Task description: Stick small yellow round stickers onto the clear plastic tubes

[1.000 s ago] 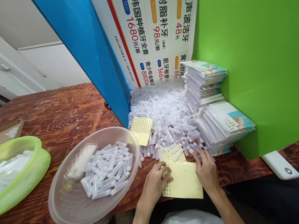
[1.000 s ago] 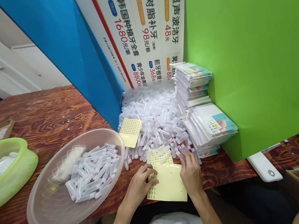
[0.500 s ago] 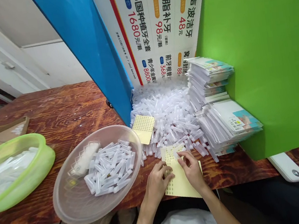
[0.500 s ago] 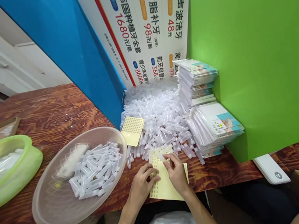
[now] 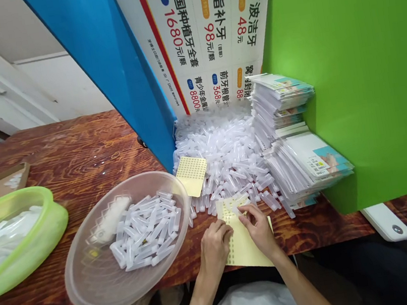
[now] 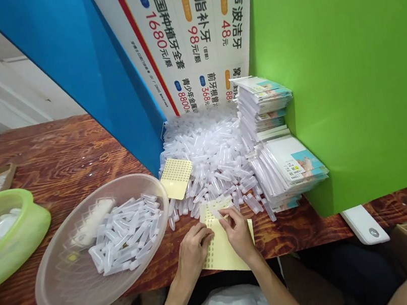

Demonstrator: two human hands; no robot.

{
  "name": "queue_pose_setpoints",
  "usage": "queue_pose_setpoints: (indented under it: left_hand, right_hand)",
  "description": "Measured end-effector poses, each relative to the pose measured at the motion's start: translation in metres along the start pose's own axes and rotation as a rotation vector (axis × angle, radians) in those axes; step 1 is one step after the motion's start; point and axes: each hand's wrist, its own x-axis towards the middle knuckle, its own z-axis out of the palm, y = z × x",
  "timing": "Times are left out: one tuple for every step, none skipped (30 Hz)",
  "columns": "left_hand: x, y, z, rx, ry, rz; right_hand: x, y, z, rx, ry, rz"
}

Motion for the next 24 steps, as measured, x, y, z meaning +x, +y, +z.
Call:
queue_pose_setpoints:
  left_hand:
    - [0.0, 0.001, 0.002, 0.027, 0.001, 0.004]
    - [-0.001, 0.001, 0.003, 0.049, 0.005, 0.008]
    - [-0.001, 0.001, 0.005, 0.064, 0.008, 0.01]
    - [-0.001, 0.0, 0.006, 0.068, 0.008, 0.011]
    - [-0.001, -0.001, 0.006, 0.063, 0.005, 0.011]
    - [-0.001, -0.002, 0.006, 0.046, -0.001, 0.01]
    - [-0.002, -0.004, 0.006, 0.016, -0.009, 0.009]
    - [-0.002, -0.006, 0.004, -0.025, -0.017, 0.009]
    - [-0.002, -0.007, 0.002, -0.075, -0.023, 0.01]
    - [-0.002, -0.009, 0.0, -0.131, -0.029, 0.01]
    - [-0.002, -0.01, -0.003, -0.187, -0.035, 0.009]
    - [-0.003, -0.011, -0.005, -0.235, -0.04, 0.005]
    - [-0.003, -0.011, -0.007, -0.27, -0.045, 0.001]
    - [-0.003, -0.011, -0.008, -0.29, -0.05, -0.002]
    - [-0.003, -0.011, -0.009, -0.294, -0.054, -0.002]
    - [-0.003, -0.011, -0.008, -0.284, -0.056, 0.001]
    - [-0.004, -0.01, -0.007, -0.262, -0.056, 0.004]
    - [-0.004, -0.009, -0.005, -0.234, -0.053, 0.008]
    - [-0.005, -0.008, -0.002, -0.204, -0.044, 0.01]
    - [-0.005, -0.008, 0.0, -0.175, -0.032, 0.01]
    - [-0.006, -0.007, 0.003, -0.15, -0.017, 0.008]
    - [-0.007, -0.007, 0.005, -0.131, -0.003, 0.007]
    - [-0.007, -0.006, 0.007, -0.118, 0.008, 0.006]
    - [-0.007, -0.006, 0.008, -0.11, 0.014, 0.003]
  right_hand:
    - [0.0, 0.0, 0.0, -0.001, -0.004, 0.004]
    - [0.0, 0.0, 0.0, -0.003, -0.009, 0.009]
    - [0.0, 0.0, 0.0, -0.005, -0.014, 0.013]
    - [0.0, 0.0, 0.0, -0.008, -0.019, 0.015]
    - [0.001, 0.0, 0.0, -0.011, -0.022, 0.015]
    - [0.001, -0.001, 0.0, -0.013, -0.023, 0.014]
    - [0.001, -0.001, 0.0, -0.014, -0.023, 0.013]
    - [0.002, -0.002, 0.0, -0.014, -0.021, 0.014]
    - [0.002, -0.002, 0.0, -0.014, -0.02, 0.014]
    - [0.002, -0.002, 0.0, -0.015, -0.018, 0.015]
    - [0.002, -0.002, 0.0, -0.015, -0.019, 0.015]
    - [0.002, -0.002, 0.0, -0.016, -0.02, 0.014]
    - [0.002, -0.002, 0.0, -0.017, -0.022, 0.012]
    - [0.002, -0.002, 0.0, -0.017, -0.024, 0.01]
    - [0.002, -0.002, 0.0, -0.017, -0.027, 0.009]
    - [0.002, -0.002, 0.0, -0.018, -0.028, 0.008]
    - [0.002, -0.002, 0.0, -0.02, -0.027, 0.007]
    - [0.002, -0.002, 0.0, -0.022, -0.026, 0.005]
    - [0.002, -0.002, 0.0, -0.024, -0.025, 0.003]
    - [0.003, -0.002, 0.0, -0.024, -0.023, 0.001]
    - [0.003, -0.002, 0.001, -0.024, -0.021, -0.001]
    - [0.003, -0.002, 0.001, -0.024, -0.021, -0.001]
    - [0.003, -0.002, 0.001, -0.024, -0.021, 0.0]
    - [0.003, -0.002, 0.001, -0.023, -0.022, 0.002]
